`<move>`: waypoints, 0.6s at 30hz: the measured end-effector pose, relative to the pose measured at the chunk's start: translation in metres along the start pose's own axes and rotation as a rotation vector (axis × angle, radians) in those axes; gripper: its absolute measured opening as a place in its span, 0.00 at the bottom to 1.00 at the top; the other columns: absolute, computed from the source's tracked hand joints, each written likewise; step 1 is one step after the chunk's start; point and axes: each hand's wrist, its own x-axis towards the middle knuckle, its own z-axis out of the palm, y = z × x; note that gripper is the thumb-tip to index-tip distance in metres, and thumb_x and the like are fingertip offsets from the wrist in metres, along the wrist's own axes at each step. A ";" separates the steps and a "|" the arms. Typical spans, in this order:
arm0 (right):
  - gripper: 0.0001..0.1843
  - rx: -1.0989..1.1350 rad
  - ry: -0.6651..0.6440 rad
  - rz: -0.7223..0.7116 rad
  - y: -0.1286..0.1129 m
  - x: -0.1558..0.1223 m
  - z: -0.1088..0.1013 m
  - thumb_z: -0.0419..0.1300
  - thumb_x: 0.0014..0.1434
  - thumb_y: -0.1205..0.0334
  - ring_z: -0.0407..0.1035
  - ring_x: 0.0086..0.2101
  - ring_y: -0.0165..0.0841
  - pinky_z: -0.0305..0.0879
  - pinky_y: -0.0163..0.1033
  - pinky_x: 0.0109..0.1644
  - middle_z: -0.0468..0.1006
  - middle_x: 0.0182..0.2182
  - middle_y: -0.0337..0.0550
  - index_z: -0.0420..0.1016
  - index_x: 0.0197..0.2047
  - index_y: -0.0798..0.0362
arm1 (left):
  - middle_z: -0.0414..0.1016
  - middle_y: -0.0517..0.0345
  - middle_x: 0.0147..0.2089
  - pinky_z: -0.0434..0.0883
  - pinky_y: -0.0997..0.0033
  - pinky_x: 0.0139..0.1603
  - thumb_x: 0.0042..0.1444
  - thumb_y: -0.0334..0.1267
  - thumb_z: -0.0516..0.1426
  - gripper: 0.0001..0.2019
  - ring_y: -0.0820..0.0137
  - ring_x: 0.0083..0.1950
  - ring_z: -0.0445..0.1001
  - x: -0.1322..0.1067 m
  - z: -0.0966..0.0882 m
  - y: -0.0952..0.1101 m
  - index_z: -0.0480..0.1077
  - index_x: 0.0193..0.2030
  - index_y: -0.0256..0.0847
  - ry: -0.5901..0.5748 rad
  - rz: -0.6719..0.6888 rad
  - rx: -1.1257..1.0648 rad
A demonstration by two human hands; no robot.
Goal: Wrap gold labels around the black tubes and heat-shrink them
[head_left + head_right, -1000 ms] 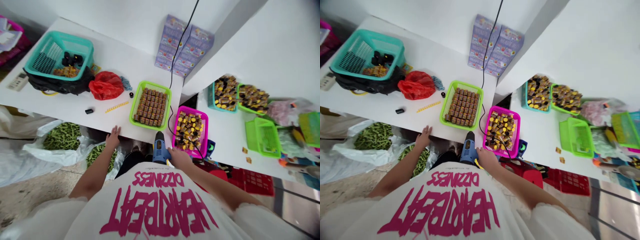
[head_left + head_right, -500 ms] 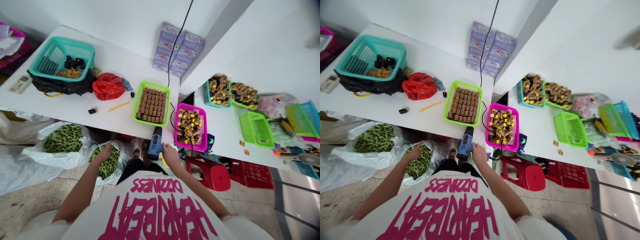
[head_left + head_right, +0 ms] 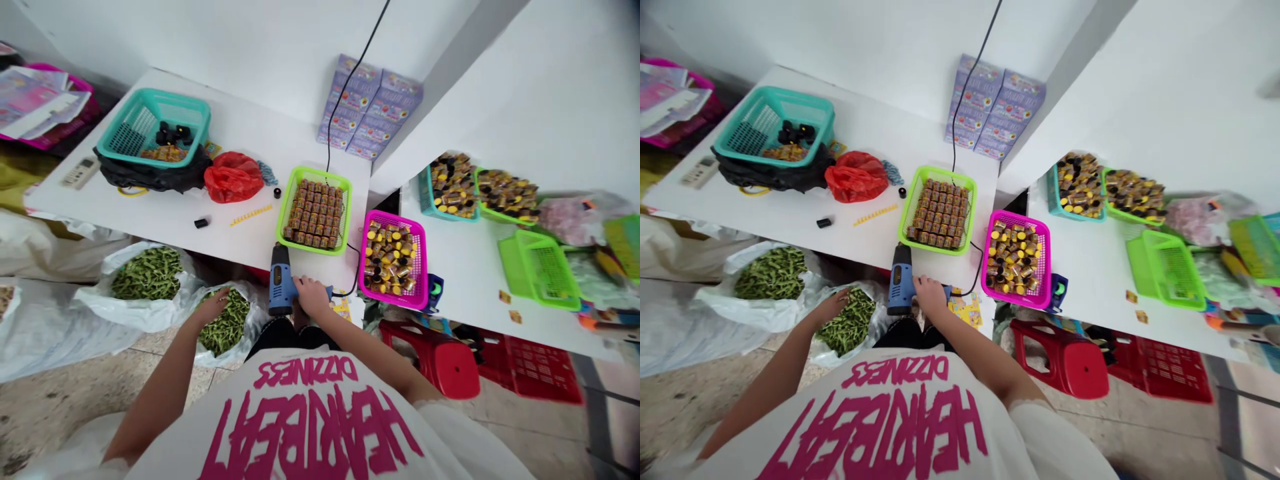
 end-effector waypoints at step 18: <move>0.19 0.580 0.352 0.300 0.172 -0.062 -0.112 0.63 0.52 0.56 0.73 0.49 0.49 0.70 0.51 0.51 0.82 0.41 0.49 0.77 0.48 0.51 | 0.65 0.50 0.67 0.57 0.47 0.68 0.65 0.32 0.49 0.22 0.58 0.68 0.61 0.086 -0.026 0.252 0.67 0.64 0.44 0.196 0.486 0.254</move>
